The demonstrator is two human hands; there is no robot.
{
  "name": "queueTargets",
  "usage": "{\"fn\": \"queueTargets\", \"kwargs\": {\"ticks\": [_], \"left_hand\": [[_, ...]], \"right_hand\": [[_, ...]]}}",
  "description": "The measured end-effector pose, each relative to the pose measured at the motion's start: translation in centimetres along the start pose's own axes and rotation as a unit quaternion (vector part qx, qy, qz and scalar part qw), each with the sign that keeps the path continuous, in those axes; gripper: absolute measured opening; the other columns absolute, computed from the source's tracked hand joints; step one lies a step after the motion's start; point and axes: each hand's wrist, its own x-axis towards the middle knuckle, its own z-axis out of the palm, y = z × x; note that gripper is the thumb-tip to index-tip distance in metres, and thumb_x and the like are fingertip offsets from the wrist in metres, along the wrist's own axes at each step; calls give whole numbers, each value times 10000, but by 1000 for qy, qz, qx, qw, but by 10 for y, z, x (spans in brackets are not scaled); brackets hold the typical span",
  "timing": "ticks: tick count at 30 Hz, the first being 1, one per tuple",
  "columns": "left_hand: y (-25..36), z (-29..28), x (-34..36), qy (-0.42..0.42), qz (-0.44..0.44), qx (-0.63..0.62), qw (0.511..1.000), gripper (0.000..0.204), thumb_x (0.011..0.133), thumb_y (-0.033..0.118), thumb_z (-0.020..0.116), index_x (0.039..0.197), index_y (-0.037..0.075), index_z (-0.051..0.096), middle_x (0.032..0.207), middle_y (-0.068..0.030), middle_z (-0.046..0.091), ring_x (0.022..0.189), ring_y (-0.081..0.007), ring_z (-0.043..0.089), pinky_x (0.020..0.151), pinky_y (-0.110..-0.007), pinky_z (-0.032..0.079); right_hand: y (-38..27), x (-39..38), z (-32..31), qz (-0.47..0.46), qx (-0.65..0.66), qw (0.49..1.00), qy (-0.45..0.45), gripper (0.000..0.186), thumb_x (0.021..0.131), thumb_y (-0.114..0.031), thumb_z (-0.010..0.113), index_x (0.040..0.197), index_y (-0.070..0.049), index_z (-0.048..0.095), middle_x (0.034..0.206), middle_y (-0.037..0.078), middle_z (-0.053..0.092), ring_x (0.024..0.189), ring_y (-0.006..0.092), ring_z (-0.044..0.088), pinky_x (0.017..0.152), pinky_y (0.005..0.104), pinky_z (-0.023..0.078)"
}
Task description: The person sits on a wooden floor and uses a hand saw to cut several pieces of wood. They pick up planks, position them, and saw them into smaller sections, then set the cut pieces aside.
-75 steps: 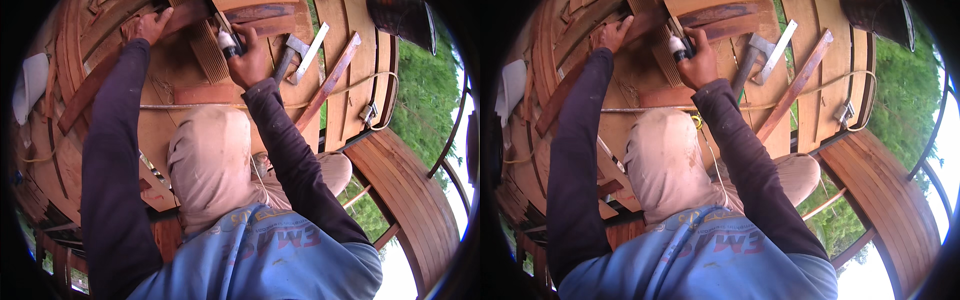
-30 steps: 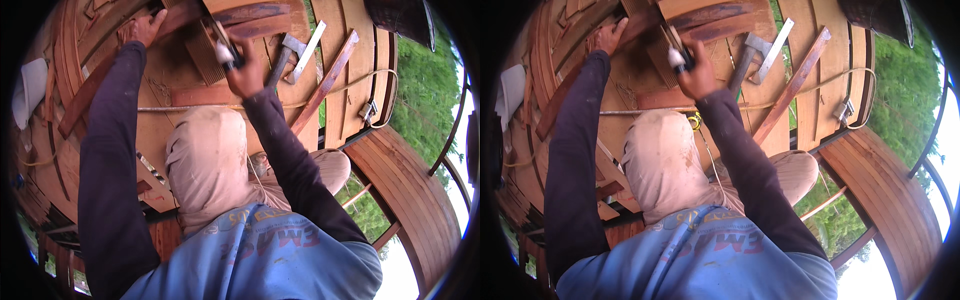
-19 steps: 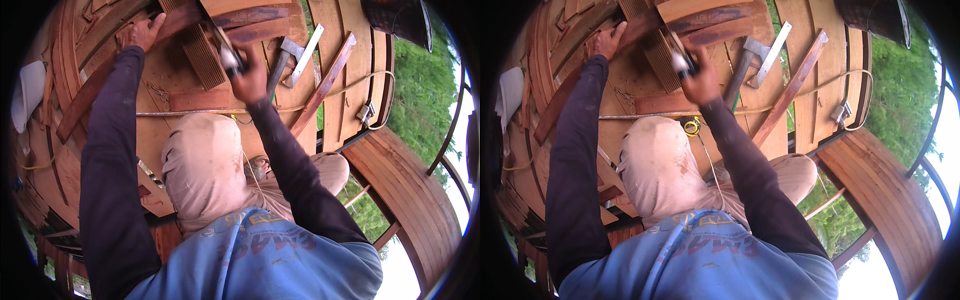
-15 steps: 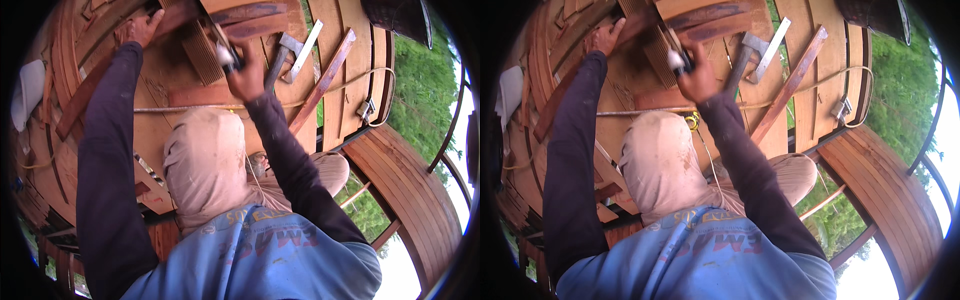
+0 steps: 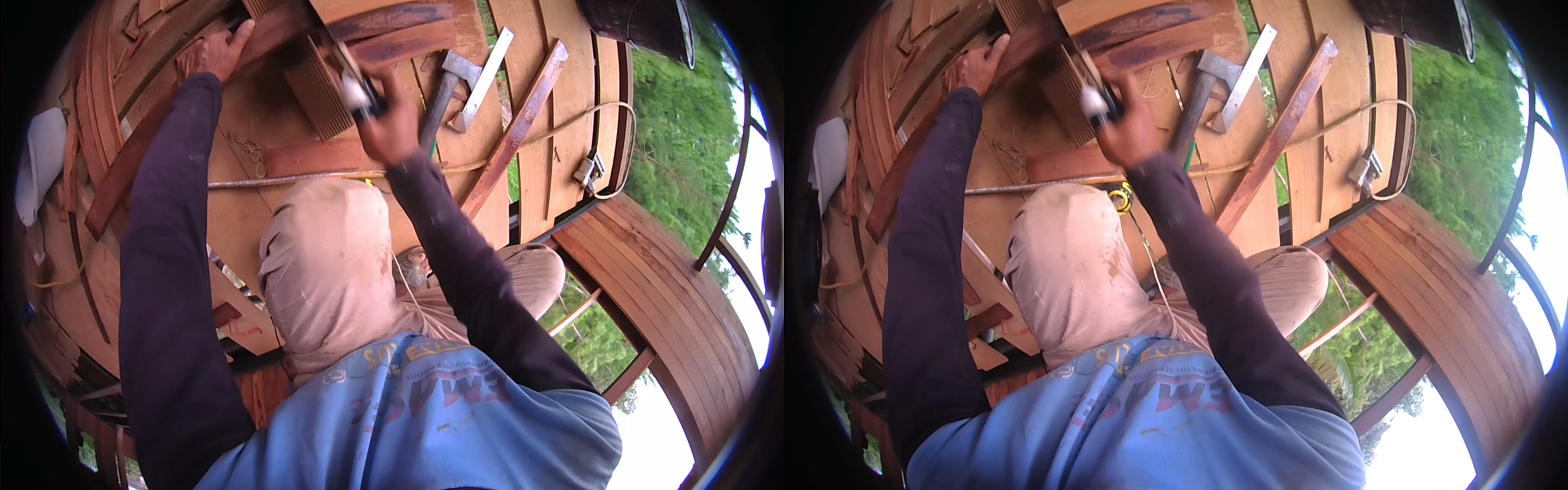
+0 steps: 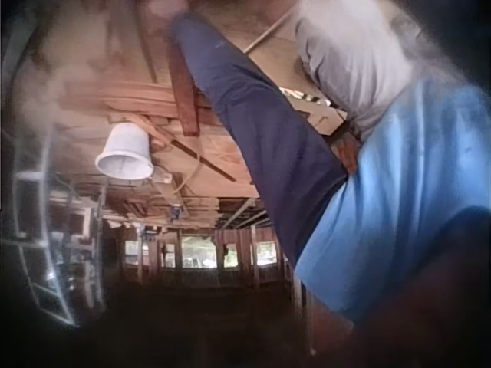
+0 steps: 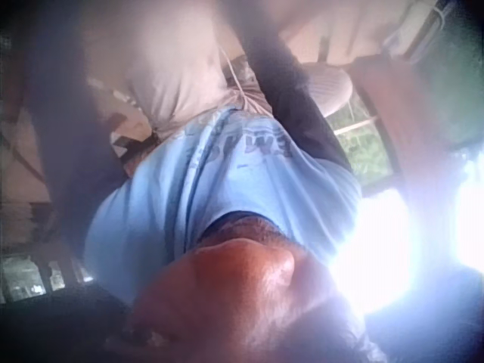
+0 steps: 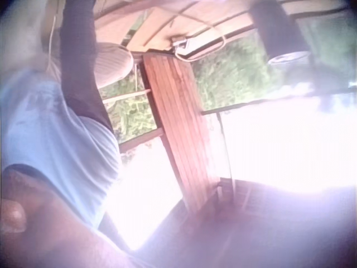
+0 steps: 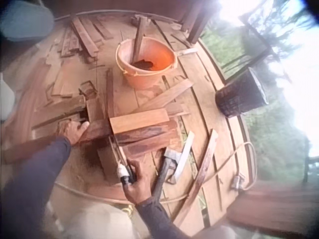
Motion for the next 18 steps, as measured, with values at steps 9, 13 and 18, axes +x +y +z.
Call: {"fn": "queueTargets", "kwargs": {"ticks": [9, 13, 18], "left_hand": [[-9, 19, 7, 47, 4, -20, 999, 907, 861, 840, 456, 1191, 42, 731, 1133, -288, 694, 1103, -427, 654, 971, -475, 506], [-3, 15, -5, 42, 14, -13, 999, 918, 867, 844, 437, 1149, 24, 739, 1100, -291, 697, 1087, -439, 654, 957, -474, 502], [-15, 14, 3, 90, 31, 4, 995, 861, 888, 829, 416, 1100, 67, 757, 1055, -268, 708, 1030, -435, 670, 915, -490, 505]], "right_hand": [[-9, -51, -41, 118, -32, 992, -41, 386, 898, -115, 706, 1252, -24, 581, 1042, 219, 720, 979, 259, 735, 842, 344, 548], [-11, 26, 4, -44, -16, 999, 1, 392, 846, -85, 679, 1220, -31, 573, 994, 268, 689, 907, 355, 709, 755, 408, 533], [-20, -118, -62, 84, 7, 996, -17, 385, 927, -108, 709, 1273, -9, 573, 1108, 163, 740, 1022, 206, 721, 906, 327, 536]]}}
